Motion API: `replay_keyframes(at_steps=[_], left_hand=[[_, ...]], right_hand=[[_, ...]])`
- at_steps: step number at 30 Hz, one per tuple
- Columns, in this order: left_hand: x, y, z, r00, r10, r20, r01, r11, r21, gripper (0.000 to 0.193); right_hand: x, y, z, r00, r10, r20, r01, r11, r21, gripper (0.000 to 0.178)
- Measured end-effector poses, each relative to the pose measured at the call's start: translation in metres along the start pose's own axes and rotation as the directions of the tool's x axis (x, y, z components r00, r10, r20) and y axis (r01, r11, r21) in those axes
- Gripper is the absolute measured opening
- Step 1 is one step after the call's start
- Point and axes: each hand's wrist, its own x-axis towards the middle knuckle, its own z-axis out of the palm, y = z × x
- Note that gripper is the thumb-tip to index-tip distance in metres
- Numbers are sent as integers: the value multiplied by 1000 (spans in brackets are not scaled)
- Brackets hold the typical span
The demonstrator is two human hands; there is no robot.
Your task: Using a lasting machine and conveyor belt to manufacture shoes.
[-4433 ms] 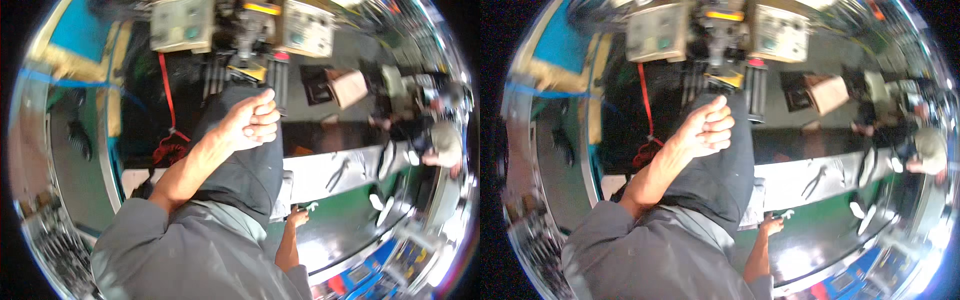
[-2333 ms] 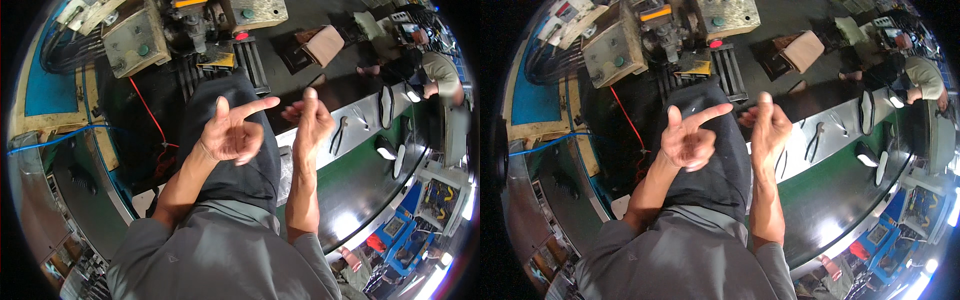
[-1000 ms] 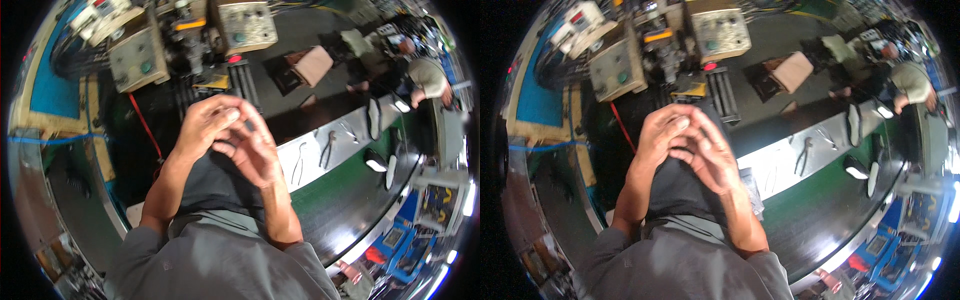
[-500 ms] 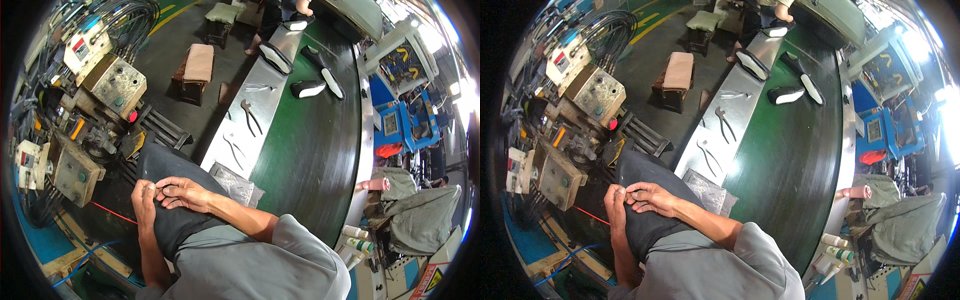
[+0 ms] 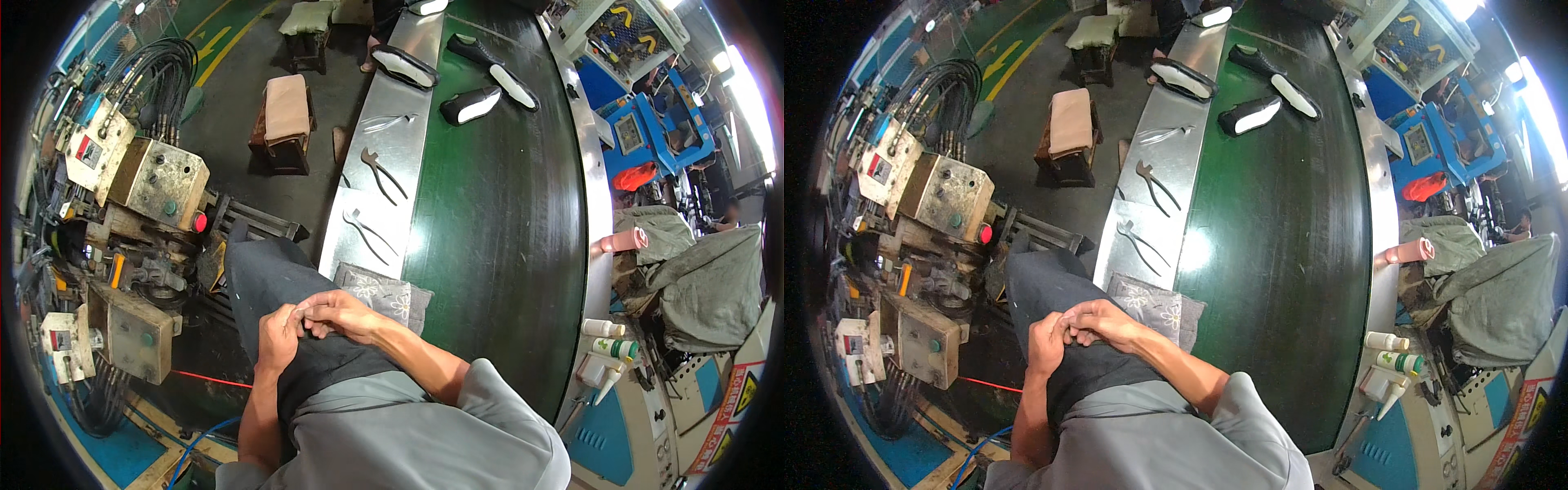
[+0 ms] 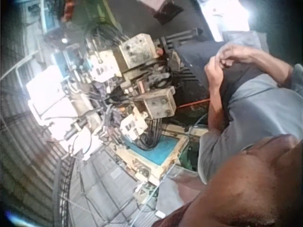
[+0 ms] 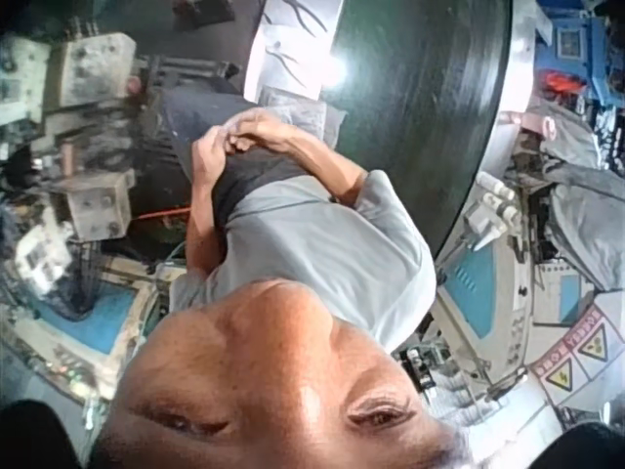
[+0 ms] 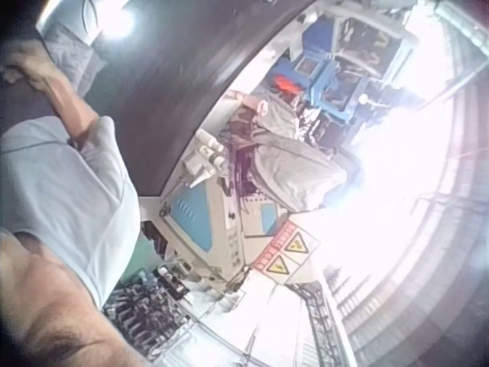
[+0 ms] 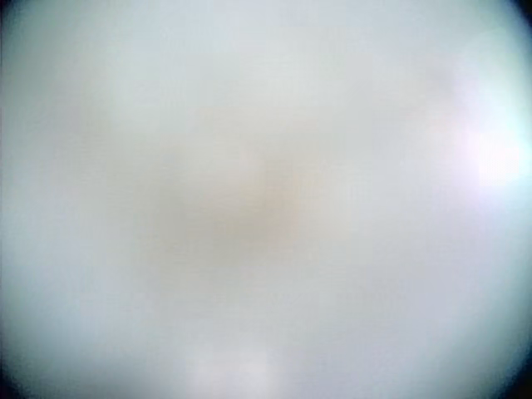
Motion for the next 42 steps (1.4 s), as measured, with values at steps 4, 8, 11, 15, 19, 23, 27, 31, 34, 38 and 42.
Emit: replay_keyframes(at_steps=[4, 8, 11, 15, 19, 23, 27, 31, 34, 38, 42], left_hand=[[27, -5, 16, 999, -40, -25, 40, 999, 28, 34], [66, -15, 24, 965, -249, -82, 237, 962, -137, 32], [102, -12, 25, 989, -148, 4, 147, 983, -112, 20], [119, -47, -6, 955, -236, -178, 204, 962, -183, 49], [108, -78, -43, 851, -432, -298, 388, 901, -195, 37], [36, -87, -81, 751, -534, -389, 611, 785, 100, 31], [-10, -82, -92, 704, -622, -344, 703, 679, 211, 28], [-26, -109, -97, 710, -618, -338, 697, 683, 216, 26], [3, -100, -102, 802, -526, -282, 597, 715, 364, 24], [41, -86, -102, 885, -404, -230, 465, 786, 407, 22], [66, -77, -94, 973, -182, -143, 227, 863, 451, 24]], right_hand=[[-28, -29, -45, 934, -115, -338, 133, 991, 30, 51], [-40, -88, -198, 670, -262, -694, 132, 963, -236, 40], [-53, -137, -331, 465, -358, -810, 101, 930, -354, 43], [-10, -242, -428, 235, -516, -824, 143, 857, -496, 39], [7, -353, -530, -72, -727, -683, -293, 670, -683, 55], [78, -400, -540, -176, -599, -781, -308, 787, -535, 64], [105, -402, -541, -308, -614, -727, -377, 780, -500, 53], [80, -395, -554, -240, -699, -673, -311, 712, -629, 39], [43, -373, -554, -131, -742, -658, -341, 657, -672, 40], [-22, -333, -524, 147, -703, -696, -367, 614, -698, 38], [-83, -273, -484, 188, -763, -619, -413, 510, -755, 37]])
